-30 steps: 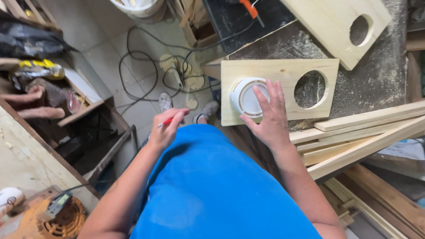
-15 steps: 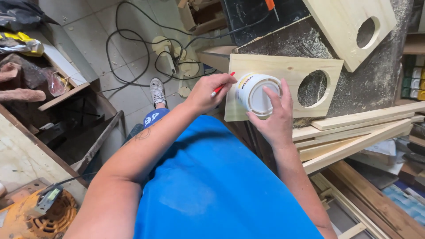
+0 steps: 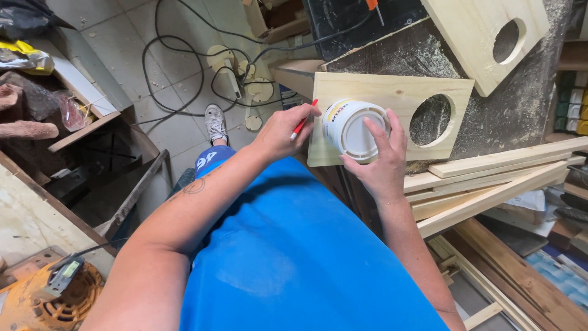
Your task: Tracing a circular shape onto a wooden board and cutting it out with a jigsaw
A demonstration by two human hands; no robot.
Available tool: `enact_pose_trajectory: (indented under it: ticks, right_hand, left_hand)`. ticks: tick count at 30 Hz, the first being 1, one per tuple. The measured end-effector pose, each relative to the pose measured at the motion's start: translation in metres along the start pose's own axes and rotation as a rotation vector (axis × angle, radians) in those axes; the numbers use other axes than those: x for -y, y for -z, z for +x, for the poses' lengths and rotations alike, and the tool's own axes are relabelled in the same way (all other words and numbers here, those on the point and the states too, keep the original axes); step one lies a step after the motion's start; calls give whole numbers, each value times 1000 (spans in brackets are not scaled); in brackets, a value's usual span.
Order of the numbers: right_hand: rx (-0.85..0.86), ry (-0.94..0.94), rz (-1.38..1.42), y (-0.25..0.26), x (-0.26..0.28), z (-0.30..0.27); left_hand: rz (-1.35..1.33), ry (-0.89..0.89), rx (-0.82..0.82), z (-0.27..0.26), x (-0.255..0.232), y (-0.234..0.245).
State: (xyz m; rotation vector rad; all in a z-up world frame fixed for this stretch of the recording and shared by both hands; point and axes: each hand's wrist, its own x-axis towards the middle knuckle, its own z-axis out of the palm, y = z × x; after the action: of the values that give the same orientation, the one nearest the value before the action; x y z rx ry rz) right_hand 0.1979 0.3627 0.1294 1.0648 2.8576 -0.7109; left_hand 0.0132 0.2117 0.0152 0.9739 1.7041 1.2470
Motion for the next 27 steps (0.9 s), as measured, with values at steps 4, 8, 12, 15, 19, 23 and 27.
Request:
enact_pose_trajectory:
  ticks: [4,8,12,15,19,23,27]
  right_hand:
    - [-2,4,16,0,-1,0]
    - [0,7,21,0,-1,0]
    - [0,16,21,0,-1,-1]
    - [17,17,46,0,-3,-1]
    - [11,3,63,1,1,-1]
    - [24,-4,60,1,2,0]
    - [49,0,63,3,2,2]
  left_hand:
    - [-10,-33,-23,0,1,-2]
    - [-35,-89,-92,1,2,-3]
    - [-35,-162,-184,4,20,-13]
    - [-62,-79,-181,9,15,-15]
    - [-59,-15,-156,9,15,-17]
    - [-75,14,-126,9,11,-15]
    - [-82,14,-134,6,12,-16]
